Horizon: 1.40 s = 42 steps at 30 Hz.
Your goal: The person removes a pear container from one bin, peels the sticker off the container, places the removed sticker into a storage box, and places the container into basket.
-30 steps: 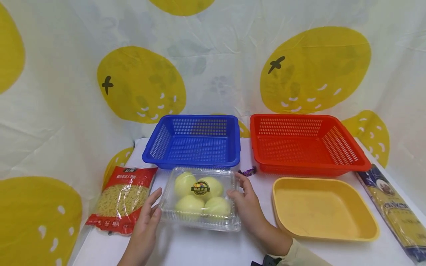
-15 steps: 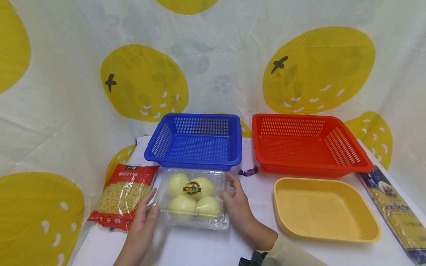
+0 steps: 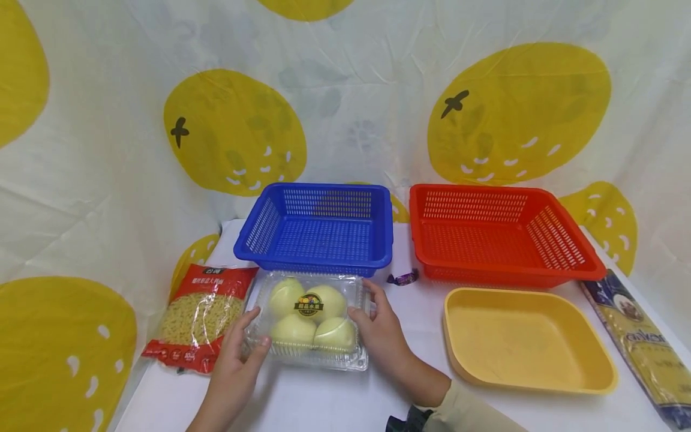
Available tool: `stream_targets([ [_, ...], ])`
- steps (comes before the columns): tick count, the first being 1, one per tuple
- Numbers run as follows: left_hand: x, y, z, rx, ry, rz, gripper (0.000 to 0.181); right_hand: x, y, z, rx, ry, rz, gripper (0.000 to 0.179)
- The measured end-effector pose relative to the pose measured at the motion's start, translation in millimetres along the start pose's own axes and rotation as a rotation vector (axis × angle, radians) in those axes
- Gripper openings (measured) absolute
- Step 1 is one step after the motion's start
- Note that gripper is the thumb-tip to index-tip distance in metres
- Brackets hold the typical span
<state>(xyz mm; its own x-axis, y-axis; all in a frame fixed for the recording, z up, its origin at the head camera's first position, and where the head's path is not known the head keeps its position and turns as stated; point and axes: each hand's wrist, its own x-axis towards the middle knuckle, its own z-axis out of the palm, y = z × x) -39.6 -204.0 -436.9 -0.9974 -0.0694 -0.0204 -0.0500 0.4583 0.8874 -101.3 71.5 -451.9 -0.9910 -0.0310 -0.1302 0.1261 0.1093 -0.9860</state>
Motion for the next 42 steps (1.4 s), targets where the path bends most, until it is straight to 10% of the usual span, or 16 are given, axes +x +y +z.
stream_targets([
  [24, 1.9, 2.6, 5.5, 0.102, 0.115, 0.109, 0.055, 1.5, -20, -14, -0.310, 0.025, -0.049, 0.071],
  [34, 3.1, 6.1, 12.7, 0.138, 0.152, 0.168, 0.060, 0.5, -38, -24, -0.512, 0.016, -0.196, 0.074],
  [42, 5.5, 14.6, 17.7, 0.163, 0.173, 0.102, 0.065, -2.7, -72, -20, -0.688, -0.062, -0.270, 0.067],
])
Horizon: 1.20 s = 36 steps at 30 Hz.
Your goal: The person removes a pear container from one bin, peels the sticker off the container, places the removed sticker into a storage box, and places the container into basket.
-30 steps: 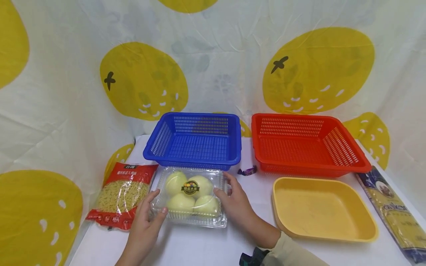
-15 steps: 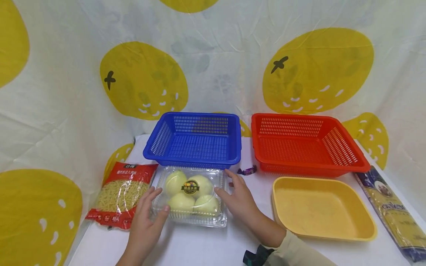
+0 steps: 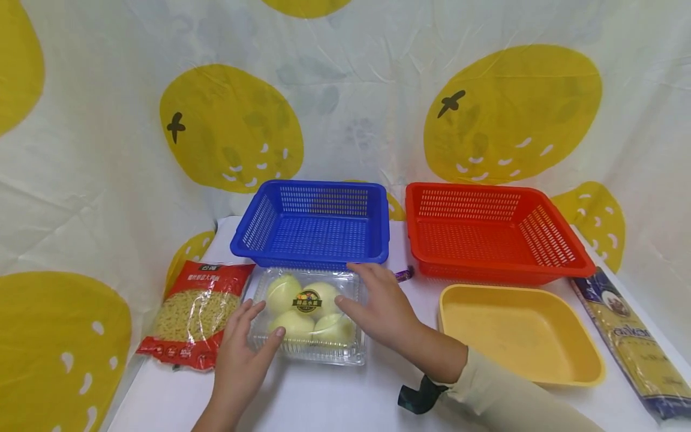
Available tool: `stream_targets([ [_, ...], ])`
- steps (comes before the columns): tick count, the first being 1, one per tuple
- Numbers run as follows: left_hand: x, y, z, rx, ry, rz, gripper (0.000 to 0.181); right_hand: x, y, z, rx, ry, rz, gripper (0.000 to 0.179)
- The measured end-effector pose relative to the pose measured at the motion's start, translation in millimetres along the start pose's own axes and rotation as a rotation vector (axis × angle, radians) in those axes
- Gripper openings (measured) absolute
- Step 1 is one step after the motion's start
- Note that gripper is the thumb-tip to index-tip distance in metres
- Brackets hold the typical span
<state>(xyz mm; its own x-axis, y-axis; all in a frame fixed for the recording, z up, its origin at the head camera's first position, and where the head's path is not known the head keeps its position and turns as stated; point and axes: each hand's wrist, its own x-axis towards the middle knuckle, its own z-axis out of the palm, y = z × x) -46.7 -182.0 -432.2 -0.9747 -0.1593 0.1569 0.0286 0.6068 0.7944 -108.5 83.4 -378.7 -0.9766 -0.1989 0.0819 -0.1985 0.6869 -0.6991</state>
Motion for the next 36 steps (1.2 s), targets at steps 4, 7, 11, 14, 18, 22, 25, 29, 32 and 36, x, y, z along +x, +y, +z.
stream_targets([
  [4, 0.3, 3.4, -1.0, 0.010, -0.023, -0.062, 0.067, 4.8, -9, -3, -0.086, -0.055, -0.088, 0.058],
  [7, 2.0, 5.1, -1.7, 0.014, -0.040, -0.096, 0.069, 10.8, -15, -3, -0.136, -0.105, -0.164, 0.052],
  [11, 3.4, 6.1, -1.3, -0.001, -0.044, -0.103, 0.069, 20.0, -24, -3, -0.209, -0.188, -0.231, 0.046],
  [14, 3.0, 6.4, -0.4, -0.024, -0.047, -0.108, 0.069, 26.2, -31, -3, -0.277, -0.253, -0.231, 0.041],
  [18, 2.4, 7.5, -1.0, -0.037, -0.063, -0.139, 0.069, 35.7, -41, -2, -0.349, -0.329, -0.203, 0.038],
  [22, 2.8, 8.7, -2.6, -0.037, -0.074, -0.160, 0.069, 45.1, -49, 1, -0.389, -0.388, -0.180, 0.038],
  [25, 3.7, 9.2, -3.0, -0.040, -0.075, -0.175, 0.069, 50.8, -53, 4, -0.413, -0.418, -0.181, 0.038],
  [29, 4.7, 9.3, -2.8, -0.053, -0.070, -0.185, 0.068, 56.4, -57, 8, -0.446, -0.431, -0.210, 0.034],
  [32, 4.7, 9.2, -2.2, -0.069, -0.064, -0.181, 0.067, 58.8, -60, 10, -0.446, -0.431, -0.223, 0.025],
  [36, 4.7, 9.0, -2.1, -0.075, -0.067, -0.184, 0.067, 61.0, -61, 14, -0.444, -0.431, -0.235, 0.013],
])
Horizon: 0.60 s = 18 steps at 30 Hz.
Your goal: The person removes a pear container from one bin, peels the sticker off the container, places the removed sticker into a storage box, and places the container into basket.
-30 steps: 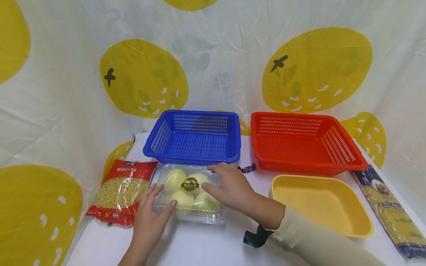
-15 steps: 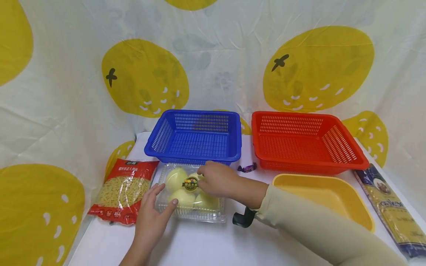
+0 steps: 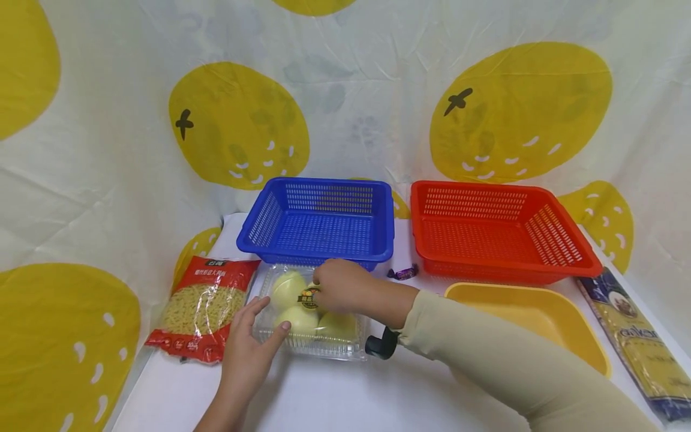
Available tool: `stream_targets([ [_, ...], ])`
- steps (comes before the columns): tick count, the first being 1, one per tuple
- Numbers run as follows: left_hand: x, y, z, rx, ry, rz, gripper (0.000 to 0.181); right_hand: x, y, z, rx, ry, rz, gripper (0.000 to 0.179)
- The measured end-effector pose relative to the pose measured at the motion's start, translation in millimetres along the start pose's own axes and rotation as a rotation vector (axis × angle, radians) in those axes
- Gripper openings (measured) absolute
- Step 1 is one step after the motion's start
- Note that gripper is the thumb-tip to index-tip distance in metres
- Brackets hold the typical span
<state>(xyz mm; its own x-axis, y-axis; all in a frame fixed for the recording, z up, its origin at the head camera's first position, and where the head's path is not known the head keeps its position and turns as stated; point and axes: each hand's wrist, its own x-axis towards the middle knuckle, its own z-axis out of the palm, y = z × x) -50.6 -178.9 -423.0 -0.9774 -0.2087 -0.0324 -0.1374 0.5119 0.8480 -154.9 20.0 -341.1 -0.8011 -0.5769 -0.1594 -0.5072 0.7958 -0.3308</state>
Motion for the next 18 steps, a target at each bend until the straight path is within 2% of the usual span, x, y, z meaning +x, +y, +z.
stream_targets([
  [10, 0.6, -1.1, -0.5, -0.003, -0.004, -0.002, 0.067, 4.4, -3.2, 2.0, 0.027, -0.016, 0.035, 0.009],
  [18, 0.6, -2.3, 1.3, -0.020, 0.002, 0.002, 0.067, 9.5, -1.6, 9.6, 0.037, 0.023, 0.067, 0.007],
])
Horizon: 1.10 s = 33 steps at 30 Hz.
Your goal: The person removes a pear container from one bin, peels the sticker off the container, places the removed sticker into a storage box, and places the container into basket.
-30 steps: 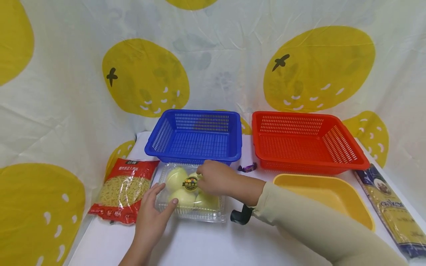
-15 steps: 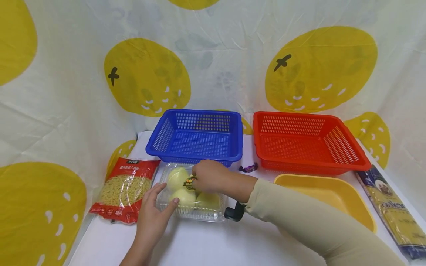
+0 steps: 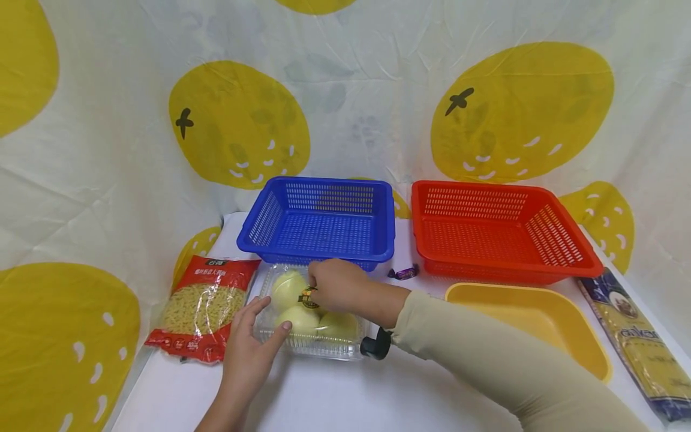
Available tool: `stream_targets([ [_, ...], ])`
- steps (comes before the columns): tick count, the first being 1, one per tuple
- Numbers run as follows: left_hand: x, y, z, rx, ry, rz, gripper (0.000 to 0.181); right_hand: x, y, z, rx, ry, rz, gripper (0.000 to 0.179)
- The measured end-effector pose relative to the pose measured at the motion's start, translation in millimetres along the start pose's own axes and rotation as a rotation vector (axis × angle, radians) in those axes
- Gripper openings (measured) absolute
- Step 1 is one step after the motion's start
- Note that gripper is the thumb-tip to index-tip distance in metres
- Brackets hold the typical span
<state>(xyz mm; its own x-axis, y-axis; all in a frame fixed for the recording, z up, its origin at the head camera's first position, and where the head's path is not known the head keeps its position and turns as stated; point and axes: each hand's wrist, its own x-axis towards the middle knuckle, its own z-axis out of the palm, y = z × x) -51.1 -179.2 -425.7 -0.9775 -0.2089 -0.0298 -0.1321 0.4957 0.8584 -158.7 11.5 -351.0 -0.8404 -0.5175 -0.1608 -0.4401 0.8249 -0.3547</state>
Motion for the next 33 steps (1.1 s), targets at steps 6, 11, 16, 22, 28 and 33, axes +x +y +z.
stream_targets([
  [6, -0.2, 0.9, 2.0, -0.018, 0.007, 0.003, 0.066, 2.4, 3, 4, 0.010, 0.046, -0.007, 0.011],
  [11, 0.1, 1.6, 2.6, -0.014, 0.008, 0.002, 0.066, 0.5, 5, 3, 0.010, 0.068, -0.033, 0.010],
  [16, 1.3, 0.5, 2.7, -0.008, 0.015, 0.022, 0.067, -2.3, 4, -2, 0.023, 0.075, -0.047, 0.008],
  [22, 1.4, -0.5, 2.3, -0.001, 0.016, 0.036, 0.067, -4.4, 5, -3, 0.075, 0.075, -0.063, 0.010],
  [28, 0.7, -1.4, 1.9, -0.001, 0.015, 0.040, 0.067, -6.0, 2, -7, 0.096, 0.081, -0.104, 0.013],
  [33, -0.1, -1.9, 1.1, -0.003, 0.013, 0.035, 0.067, -13.8, -3, -18, 0.140, 0.114, -0.133, 0.009],
])
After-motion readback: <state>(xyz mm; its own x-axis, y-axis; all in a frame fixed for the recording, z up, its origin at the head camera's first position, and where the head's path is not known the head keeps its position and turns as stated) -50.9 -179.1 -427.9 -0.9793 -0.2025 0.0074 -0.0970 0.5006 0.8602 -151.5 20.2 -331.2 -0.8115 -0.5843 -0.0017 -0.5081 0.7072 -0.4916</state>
